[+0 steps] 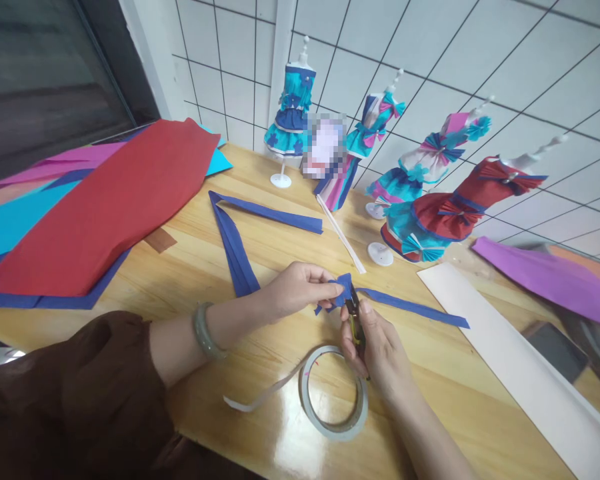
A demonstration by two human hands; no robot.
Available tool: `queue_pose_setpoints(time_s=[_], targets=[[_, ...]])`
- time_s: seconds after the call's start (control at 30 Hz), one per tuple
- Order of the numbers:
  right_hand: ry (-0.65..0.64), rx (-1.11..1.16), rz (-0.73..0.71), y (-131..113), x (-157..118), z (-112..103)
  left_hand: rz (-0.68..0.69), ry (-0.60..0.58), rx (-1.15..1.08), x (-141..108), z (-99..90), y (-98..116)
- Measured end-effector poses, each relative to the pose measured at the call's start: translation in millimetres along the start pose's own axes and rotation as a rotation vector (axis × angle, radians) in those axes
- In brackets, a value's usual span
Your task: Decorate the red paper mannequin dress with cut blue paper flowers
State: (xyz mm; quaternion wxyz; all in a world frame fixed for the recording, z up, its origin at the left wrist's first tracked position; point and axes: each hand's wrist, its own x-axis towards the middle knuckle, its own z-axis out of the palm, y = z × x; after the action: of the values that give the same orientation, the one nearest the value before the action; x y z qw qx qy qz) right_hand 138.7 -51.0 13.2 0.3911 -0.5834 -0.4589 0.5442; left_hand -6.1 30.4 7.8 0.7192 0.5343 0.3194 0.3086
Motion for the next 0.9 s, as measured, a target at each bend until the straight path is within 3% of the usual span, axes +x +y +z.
queue_pose_setpoints(time_s=[0.9], targets=[[-0.001, -0.005, 0.003, -0.1, 0.6, 0.1, -0.006, -0.023, -0.018, 0.7, -2.2, 1.0]])
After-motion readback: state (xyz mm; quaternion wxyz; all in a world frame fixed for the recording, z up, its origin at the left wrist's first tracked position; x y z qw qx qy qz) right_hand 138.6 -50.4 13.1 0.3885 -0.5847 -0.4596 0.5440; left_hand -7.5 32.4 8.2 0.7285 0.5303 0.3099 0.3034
